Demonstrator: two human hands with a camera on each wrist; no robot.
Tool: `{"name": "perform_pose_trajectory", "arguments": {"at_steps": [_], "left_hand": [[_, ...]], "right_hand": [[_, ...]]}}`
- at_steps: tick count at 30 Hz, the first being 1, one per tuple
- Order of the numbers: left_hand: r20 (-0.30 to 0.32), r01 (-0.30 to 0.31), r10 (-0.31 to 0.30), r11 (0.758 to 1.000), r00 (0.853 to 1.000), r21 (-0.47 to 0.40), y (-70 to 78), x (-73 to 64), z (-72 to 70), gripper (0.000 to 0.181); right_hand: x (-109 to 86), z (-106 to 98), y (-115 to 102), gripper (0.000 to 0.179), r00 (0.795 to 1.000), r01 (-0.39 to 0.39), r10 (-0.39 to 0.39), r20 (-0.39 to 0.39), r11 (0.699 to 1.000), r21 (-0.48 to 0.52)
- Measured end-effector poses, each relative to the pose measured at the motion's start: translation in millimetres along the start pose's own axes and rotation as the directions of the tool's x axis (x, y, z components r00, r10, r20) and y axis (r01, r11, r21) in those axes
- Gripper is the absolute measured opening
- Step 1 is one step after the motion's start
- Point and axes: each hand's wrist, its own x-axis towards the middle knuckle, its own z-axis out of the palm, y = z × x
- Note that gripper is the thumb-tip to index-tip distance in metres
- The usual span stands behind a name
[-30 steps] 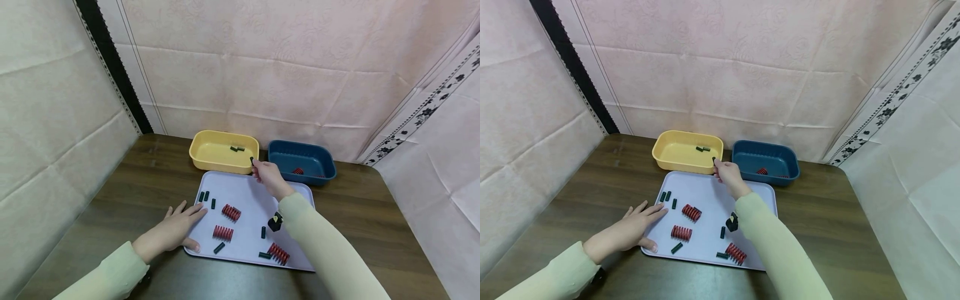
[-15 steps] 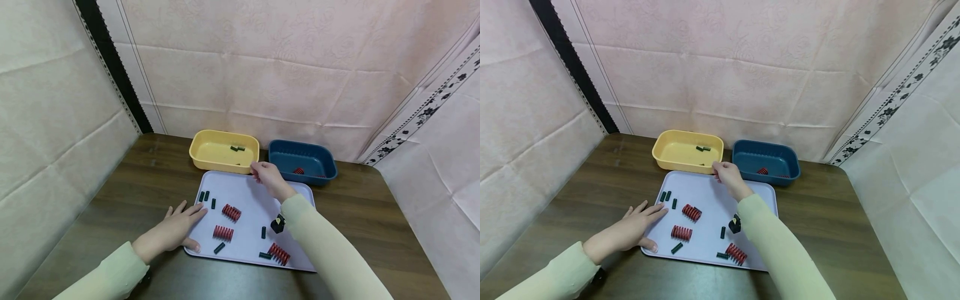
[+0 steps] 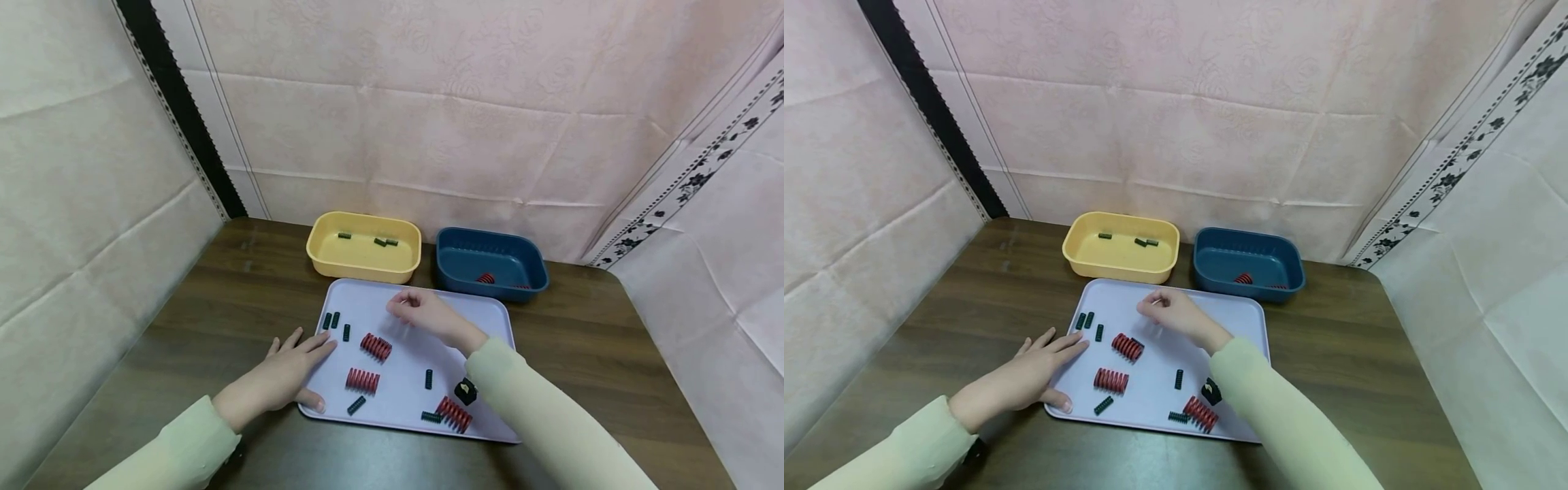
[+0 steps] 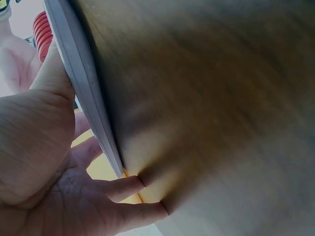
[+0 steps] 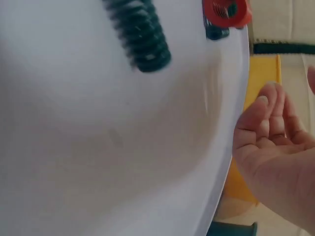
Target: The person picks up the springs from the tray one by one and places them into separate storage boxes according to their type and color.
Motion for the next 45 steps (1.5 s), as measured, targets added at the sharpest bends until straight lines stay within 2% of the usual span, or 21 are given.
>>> {"name": "perform_pose_trajectory", "arguments": {"at_steps": [4,10,28,37,45], "left_hand": [[0.0,0.003,-0.003,1.0,1.0,0.003,-0.9,-0.1,0.1,0.101],[0.006,0.009,-0.009,1.0,1.0,0.002,-1.2,0.4,0.5,0.101],[0.015,0.016,-0.016,1.0,1.0,-0.017,1.1,-1.0,-0.5,0.101],[0.01,0.011,-0.011,1.0,1.0,-0.009,2.3,-1.5,-1.8,0.1],[0.001,0.007,-0.007,1.0,1.0,-0.011,-0.5,0.0,1.6,0.1]], "right_hand": [[-6.8,9,0,0.04,0.997,0.054,-0.046,0.067,0.991,-0.123],[-14.4,22,-3,0.043,0.988,0.085,-0.054,0.146,0.974,-0.21],[-11.2,30,2,0.03,0.983,0.071,-0.02,0.183,0.958,-0.279],[-12.4,29,-2,0.022,0.981,0.084,-0.03,0.193,0.957,-0.279],[-11.6,26,-3,0.019,0.983,0.104,-0.046,0.175,0.937,-0.334]]}}
